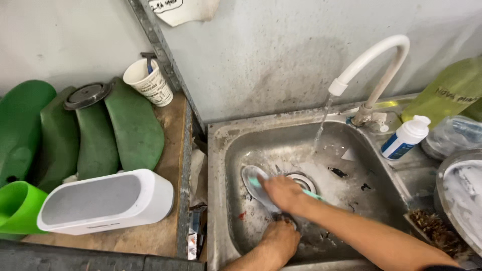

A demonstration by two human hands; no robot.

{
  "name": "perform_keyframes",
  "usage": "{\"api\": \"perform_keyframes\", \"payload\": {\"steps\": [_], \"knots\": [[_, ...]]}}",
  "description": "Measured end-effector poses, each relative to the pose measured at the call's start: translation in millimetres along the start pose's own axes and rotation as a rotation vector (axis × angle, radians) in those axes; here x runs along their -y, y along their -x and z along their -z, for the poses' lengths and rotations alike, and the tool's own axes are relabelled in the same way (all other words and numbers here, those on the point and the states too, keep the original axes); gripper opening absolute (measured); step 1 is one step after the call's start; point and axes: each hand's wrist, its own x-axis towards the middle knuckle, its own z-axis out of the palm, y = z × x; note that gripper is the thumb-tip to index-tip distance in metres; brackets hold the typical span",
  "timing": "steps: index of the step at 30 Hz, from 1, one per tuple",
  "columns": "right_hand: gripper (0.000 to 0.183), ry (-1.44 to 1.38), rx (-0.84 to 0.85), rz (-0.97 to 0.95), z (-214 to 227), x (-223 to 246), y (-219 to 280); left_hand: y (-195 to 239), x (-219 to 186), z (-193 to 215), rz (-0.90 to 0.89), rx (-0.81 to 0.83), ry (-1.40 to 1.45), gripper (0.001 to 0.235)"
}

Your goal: The person scrubs a shoe insole with a toothbrush and soap in a sink, rinses it under running water, and repeats the process on a second insole. The person handles the insoles and toothbrush by hand throughout the task.

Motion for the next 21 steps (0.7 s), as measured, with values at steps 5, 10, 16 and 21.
{"api": "perform_keyframes", "payload": {"steps": [5,10,16,21], "knots": [[0.079,0.129,-0.117,-0.132,13.8,-8.3,-59.2,-21.6,9.2,-2.2,-0.037,0.105,-0.03,0.035],[0.041,-0.087,-0.018,0.012,30.7,10.5,46.1,1.2,-0.1,20.7,0.016,0.11,0.029,0.031],[0.046,-0.06,-0.06,-0.002,18.3,15.1,-10.0,-10.1,0.5,18.6,0.019,0.11,-0.037,0.03],[0.045,-0.214,-0.184,-0.059,-0.6,-22.6,-52.1,3.1,2.1,29.5,0.043,-0.068,-0.072,0.022]]}}
